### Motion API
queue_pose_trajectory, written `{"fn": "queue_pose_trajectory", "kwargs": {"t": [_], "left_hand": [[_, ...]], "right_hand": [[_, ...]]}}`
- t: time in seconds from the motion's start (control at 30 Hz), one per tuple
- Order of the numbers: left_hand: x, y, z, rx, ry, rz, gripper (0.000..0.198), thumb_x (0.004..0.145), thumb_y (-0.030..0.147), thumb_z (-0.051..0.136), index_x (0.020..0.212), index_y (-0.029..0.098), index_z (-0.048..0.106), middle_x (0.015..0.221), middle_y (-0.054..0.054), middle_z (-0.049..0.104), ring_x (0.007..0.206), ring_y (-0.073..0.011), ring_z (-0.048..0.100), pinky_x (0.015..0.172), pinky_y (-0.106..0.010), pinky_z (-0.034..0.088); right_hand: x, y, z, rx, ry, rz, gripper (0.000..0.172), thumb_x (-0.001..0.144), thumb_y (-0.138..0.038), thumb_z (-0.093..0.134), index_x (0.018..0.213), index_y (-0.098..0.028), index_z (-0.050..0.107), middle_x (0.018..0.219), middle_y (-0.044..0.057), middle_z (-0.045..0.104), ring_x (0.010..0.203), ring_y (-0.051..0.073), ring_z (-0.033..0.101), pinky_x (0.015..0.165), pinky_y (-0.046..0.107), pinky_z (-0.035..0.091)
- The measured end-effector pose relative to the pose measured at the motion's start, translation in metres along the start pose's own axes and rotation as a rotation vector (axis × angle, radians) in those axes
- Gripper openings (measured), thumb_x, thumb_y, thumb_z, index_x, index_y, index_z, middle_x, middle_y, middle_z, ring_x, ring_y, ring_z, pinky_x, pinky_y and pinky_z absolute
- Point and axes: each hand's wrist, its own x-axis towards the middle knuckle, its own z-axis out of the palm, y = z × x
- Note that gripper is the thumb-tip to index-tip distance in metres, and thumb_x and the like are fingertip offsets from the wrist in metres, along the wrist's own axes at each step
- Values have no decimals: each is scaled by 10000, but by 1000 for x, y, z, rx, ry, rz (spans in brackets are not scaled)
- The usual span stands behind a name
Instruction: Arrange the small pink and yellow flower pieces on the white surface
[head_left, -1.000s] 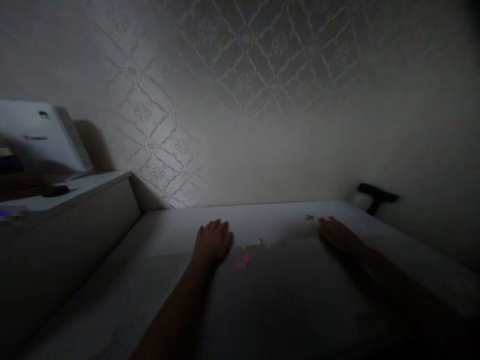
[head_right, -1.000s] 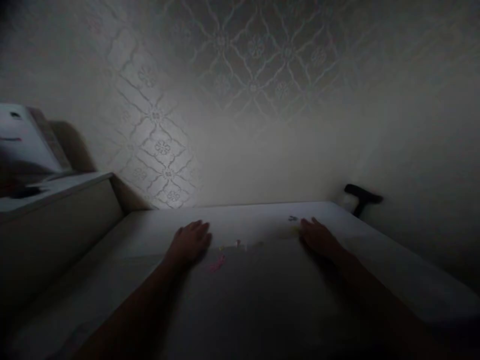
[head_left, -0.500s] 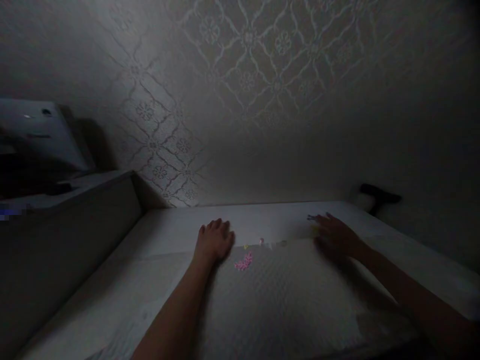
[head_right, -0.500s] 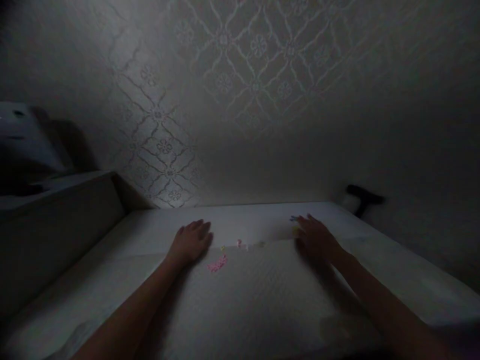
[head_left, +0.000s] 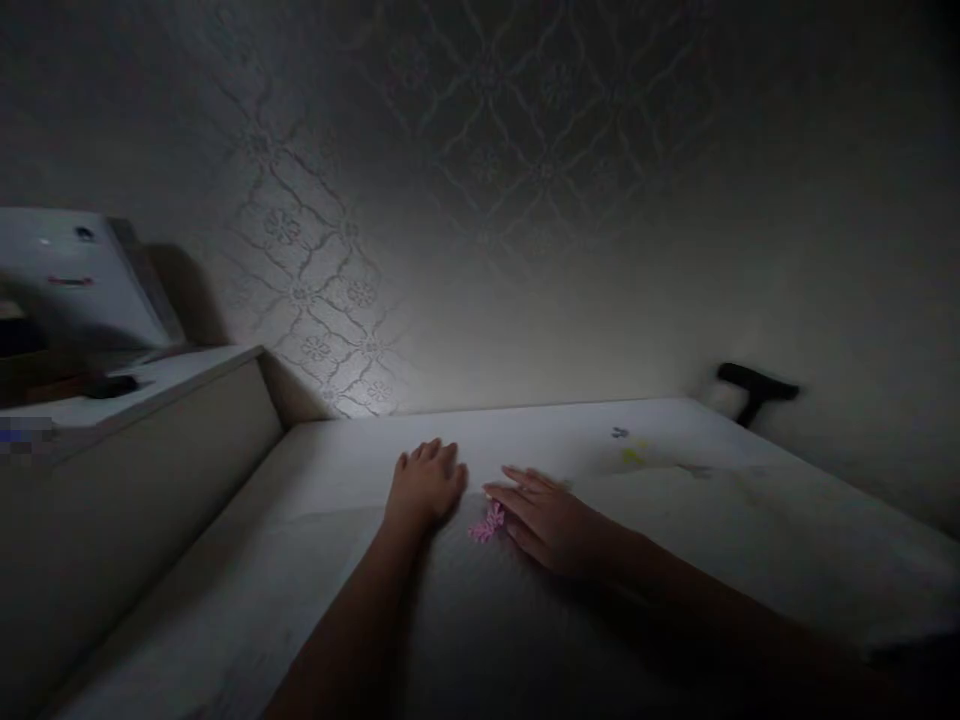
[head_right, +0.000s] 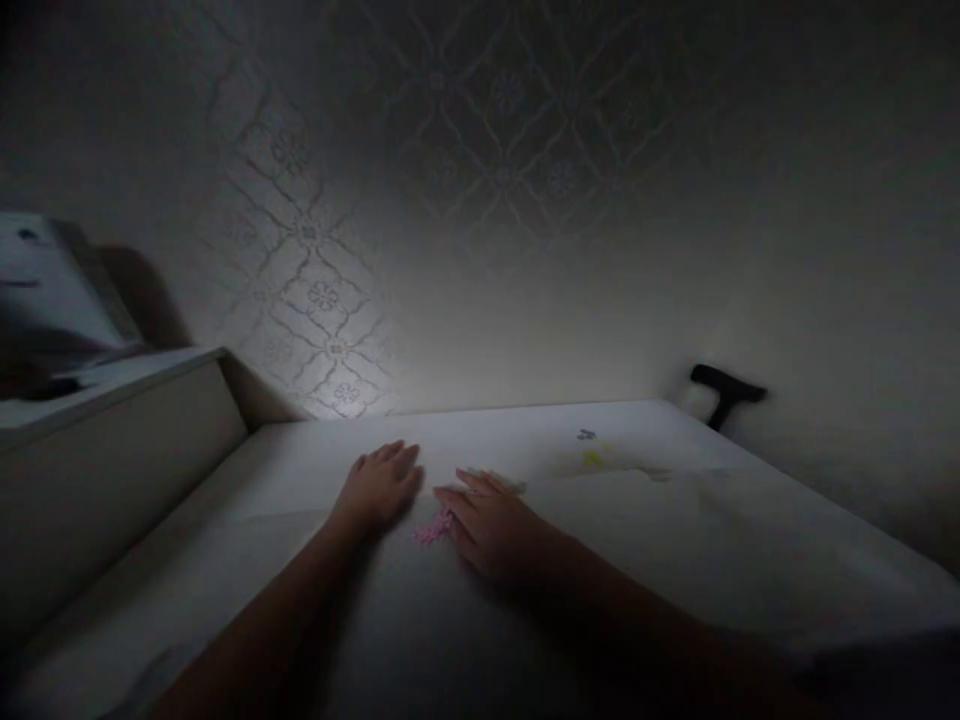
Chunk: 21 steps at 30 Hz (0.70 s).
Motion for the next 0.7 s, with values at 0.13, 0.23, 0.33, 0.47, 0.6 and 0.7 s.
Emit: {"fn": "queue_pose_trajectory", "kwargs": {"t": [0.13, 0.23, 0.33, 0.47, 0.6, 0.7], "left_hand": [[1, 0, 1, 1, -7, -7, 475, 964, 406, 316, 1365, 204, 473, 1470, -136, 441, 1352, -285, 397, 1089, -508, 309], [2, -1, 2, -5, -14, -17, 482, 965, 407, 314, 1369, 198, 474, 1476, -141, 432, 1355, -290, 393, 1097, -514, 296], [2, -1, 2, -7, -21, -18, 496, 966, 409, 308, 1391, 196, 452, 1485, -139, 420, 1365, -288, 380, 1103, -514, 288], [2, -1, 1, -5, -30, -16, 499, 967, 416, 292, 1385, 200, 456, 1489, -136, 416, 1367, -281, 377, 1104, -512, 284], [2, 0, -1, 5, -34, -24, 492, 965, 419, 293, 1389, 219, 443, 1490, -125, 418, 1368, -268, 373, 1102, -505, 286], [1, 1, -2, 11, -34, -23, 481, 961, 410, 304, 1375, 221, 457, 1485, -122, 425, 1363, -265, 381, 1097, -491, 295]], "right_hand": [[-14, 4, -3, -62, 35, -21, 402, 970, -231, 380, 1321, -123, 541, 1305, 166, 605, 1281, 302, 481, 1045, 531, 407], [-32, 9, -8, -171, 38, -84, 368, 935, -166, 406, 1250, -125, 591, 1276, 162, 623, 1234, 301, 522, 1040, 529, 413], [-57, 20, -15, -272, 17, -106, 343, 891, -121, 432, 1154, -161, 648, 1233, 132, 654, 1198, 279, 555, 1046, 511, 417], [-95, 51, -26, -347, 40, -5, 358, 901, -129, 398, 1133, -181, 665, 1141, 120, 698, 1137, 256, 605, 1011, 477, 464], [-128, 100, -33, -388, 59, 273, 373, 933, -247, 364, 1145, -173, 662, 1158, 139, 691, 1093, 278, 635, 969, 460, 498], [-141, 137, -31, -346, 76, 485, 434, 936, -296, 314, 1186, -148, 637, 1166, 168, 683, 1046, 294, 658, 917, 466, 526]]}}
